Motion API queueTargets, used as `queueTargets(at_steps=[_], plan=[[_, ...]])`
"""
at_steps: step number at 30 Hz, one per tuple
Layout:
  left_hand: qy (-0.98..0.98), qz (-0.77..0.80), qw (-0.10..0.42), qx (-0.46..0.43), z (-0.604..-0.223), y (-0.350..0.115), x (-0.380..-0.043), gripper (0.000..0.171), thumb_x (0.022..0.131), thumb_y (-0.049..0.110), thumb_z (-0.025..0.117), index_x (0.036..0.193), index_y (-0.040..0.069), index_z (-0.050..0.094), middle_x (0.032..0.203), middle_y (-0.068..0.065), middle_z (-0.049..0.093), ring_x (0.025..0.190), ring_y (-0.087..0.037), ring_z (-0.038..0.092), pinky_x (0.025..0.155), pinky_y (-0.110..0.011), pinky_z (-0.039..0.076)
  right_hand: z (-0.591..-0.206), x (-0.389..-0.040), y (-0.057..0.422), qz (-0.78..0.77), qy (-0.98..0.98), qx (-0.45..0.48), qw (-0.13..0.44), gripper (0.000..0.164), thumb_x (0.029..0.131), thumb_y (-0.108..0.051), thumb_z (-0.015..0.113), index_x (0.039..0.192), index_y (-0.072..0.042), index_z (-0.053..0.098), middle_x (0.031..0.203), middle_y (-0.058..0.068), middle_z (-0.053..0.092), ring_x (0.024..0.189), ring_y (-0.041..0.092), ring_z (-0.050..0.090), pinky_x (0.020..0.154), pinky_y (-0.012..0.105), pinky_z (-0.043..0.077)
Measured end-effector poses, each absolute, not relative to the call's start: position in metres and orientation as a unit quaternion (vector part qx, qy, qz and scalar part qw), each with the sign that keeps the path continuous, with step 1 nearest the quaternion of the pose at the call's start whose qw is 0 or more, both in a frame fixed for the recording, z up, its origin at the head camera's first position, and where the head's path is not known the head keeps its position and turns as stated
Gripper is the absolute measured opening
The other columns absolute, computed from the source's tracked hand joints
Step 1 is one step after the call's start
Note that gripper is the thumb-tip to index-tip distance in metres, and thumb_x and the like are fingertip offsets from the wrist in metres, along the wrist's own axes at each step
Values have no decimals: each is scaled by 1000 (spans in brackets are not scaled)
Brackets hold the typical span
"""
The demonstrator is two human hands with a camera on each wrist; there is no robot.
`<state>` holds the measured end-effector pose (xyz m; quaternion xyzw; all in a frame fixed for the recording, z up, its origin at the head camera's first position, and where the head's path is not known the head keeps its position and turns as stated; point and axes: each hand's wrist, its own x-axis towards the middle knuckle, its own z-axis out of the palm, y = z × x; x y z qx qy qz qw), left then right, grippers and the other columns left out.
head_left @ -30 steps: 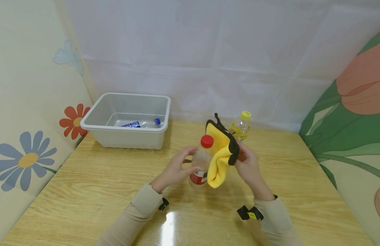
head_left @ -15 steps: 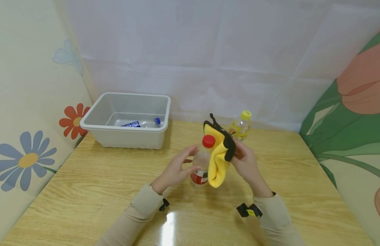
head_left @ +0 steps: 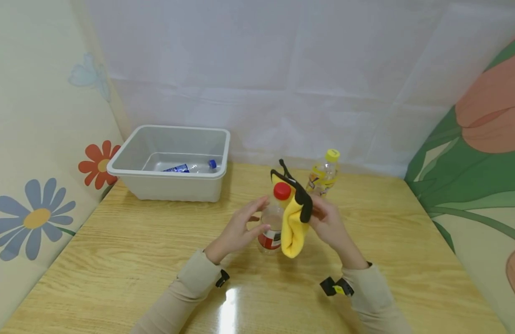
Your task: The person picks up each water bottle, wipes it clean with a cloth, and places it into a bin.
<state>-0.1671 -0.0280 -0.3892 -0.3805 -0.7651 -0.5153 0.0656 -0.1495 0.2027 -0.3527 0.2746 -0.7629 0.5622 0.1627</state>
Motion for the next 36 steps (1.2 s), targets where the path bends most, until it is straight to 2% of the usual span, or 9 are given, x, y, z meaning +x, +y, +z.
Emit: queueTargets(at_steps=[7, 8, 10, 13, 15, 24, 28, 34, 36], plan=[[-764, -525, 56, -370, -388, -26, -166, 65, 81, 0, 64, 136, -7, 31, 130, -25, 44, 113, -37, 48, 82, -41, 52, -360, -148, 203, 553, -781, 255, 138, 34, 72, 23, 56, 105, 18, 55, 107, 29, 57, 95, 1, 54, 82, 19, 49], [-764, -526, 55, -370, -388, -26, -166, 64, 82, 1, 64, 136, -7, 31, 130, -25, 43, 113, -36, 48, 82, -38, 52, -361, -148, 204, 551, -784, 254, 134, 33, 73, 22, 56, 105, 17, 56, 107, 30, 57, 95, 1, 54, 82, 19, 48], [-765, -527, 50, -368, -383, -27, -163, 63, 82, 0, 63, 136, -7, 31, 130, -25, 43, 112, -36, 49, 83, -35, 52, -365, -147, 204, 553, -782, 255, 132, 31, 73, 22, 57, 103, 13, 59, 105, 21, 61, 95, 1, 54, 82, 20, 49], [-760, -531, 48, -372, -383, -28, -163, 63, 83, 3, 63, 137, -4, 32, 131, -22, 43, 113, -34, 49, 83, -30, 52, -371, -147, 205, 563, -777, 251, 128, 26, 73, 21, 57, 97, 10, 61, 101, -1, 62, 94, 3, 54, 80, 21, 50], [-755, -535, 46, -376, -384, -29, -164, 63, 84, 5, 63, 138, -3, 31, 132, -22, 43, 113, -34, 48, 83, -30, 52, -374, -146, 205, 574, -772, 244, 123, 25, 73, 20, 58, 95, 8, 61, 99, -11, 61, 92, 3, 55, 78, 20, 50], [-750, -545, 38, -372, -389, -27, -165, 65, 83, 2, 63, 139, -3, 29, 131, -22, 43, 114, -34, 47, 82, -36, 52, -388, -146, 204, 590, -772, 219, 88, 21, 76, 18, 58, 96, 18, 54, 90, -16, 60, 85, 4, 55, 72, 20, 51], [-749, -547, 39, -372, -390, -26, -165, 67, 83, -1, 63, 139, -5, 26, 132, -24, 41, 115, -37, 46, 83, -38, 52, -393, -146, 205, 589, -777, 209, 77, 21, 75, 17, 58, 96, 17, 55, 88, -9, 61, 83, 5, 55, 71, 22, 51], [-750, -547, 34, -371, -390, -25, -164, 66, 85, 1, 61, 140, -4, 25, 132, -23, 41, 116, -36, 45, 84, -38, 51, -398, -145, 203, 575, -797, 172, 63, 28, 73, 18, 58, 101, 16, 55, 94, 22, 61, 84, 4, 54, 75, 22, 50], [-751, -546, 32, -369, -390, -25, -164, 66, 86, 3, 61, 140, -4, 25, 132, -22, 42, 116, -34, 45, 85, -37, 51, -399, -145, 203, 573, -801, 163, 58, 31, 72, 19, 58, 103, 16, 55, 97, 27, 59, 86, 4, 54, 77, 22, 49]])
